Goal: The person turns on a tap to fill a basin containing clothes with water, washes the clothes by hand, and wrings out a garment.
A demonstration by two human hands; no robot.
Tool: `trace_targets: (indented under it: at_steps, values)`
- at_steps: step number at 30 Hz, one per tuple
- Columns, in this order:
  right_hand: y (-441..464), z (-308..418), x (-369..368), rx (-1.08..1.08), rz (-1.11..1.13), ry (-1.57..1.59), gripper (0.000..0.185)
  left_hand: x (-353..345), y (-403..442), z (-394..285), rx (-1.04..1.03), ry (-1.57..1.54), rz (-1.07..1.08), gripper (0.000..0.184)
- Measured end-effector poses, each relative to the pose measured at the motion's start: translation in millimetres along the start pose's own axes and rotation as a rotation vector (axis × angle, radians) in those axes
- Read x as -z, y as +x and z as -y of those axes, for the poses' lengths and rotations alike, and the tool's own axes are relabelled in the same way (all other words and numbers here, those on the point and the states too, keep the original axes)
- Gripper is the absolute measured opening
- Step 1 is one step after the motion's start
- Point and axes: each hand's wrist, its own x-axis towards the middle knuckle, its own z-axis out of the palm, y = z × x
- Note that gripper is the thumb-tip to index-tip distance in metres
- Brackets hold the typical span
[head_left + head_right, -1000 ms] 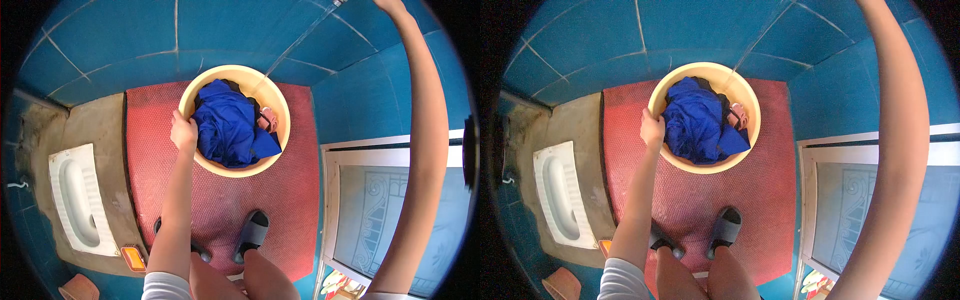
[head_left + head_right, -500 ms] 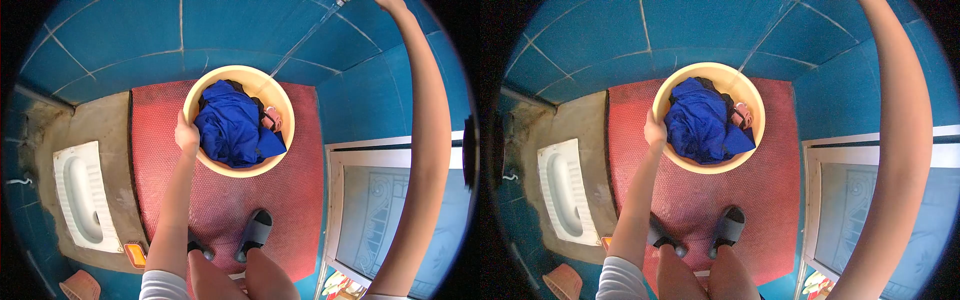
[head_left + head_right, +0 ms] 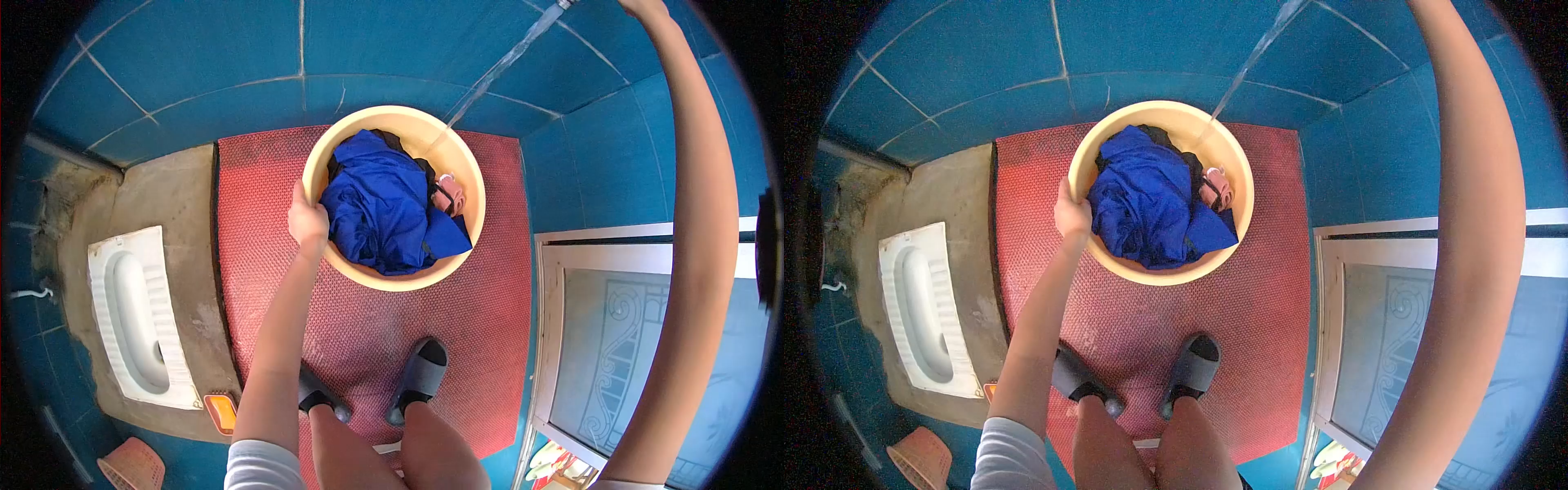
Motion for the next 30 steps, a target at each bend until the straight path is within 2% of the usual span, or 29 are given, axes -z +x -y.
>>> trace_targets:
  at_steps: [6,16,18,25,28,30]
  values:
    - [-3,7,3,-0.039,-0.005,0.025,0.081,-7,-2,10,-0.106,0.037,-0.074,0.053]
    - [-12,20,16,-0.138,0.089,0.095,0.085,-10,1,13,-0.055,0.087,-0.049,0.051]
    - [-14,25,18,-0.144,0.046,0.07,0.086,-12,3,18,-0.152,-0.005,-0.089,0.052]
    - [-6,21,12,-0.104,0.029,0.049,0.086,-7,1,20,-0.099,0.021,-0.019,0.052]
    - [-3,19,10,-0.132,0.097,0.072,0.084,-7,0,20,-0.091,0.074,-0.022,0.049]
    - [8,3,-2,0.051,0.056,-0.034,0.075,-7,0,21,-0.113,0.087,-0.033,0.046]
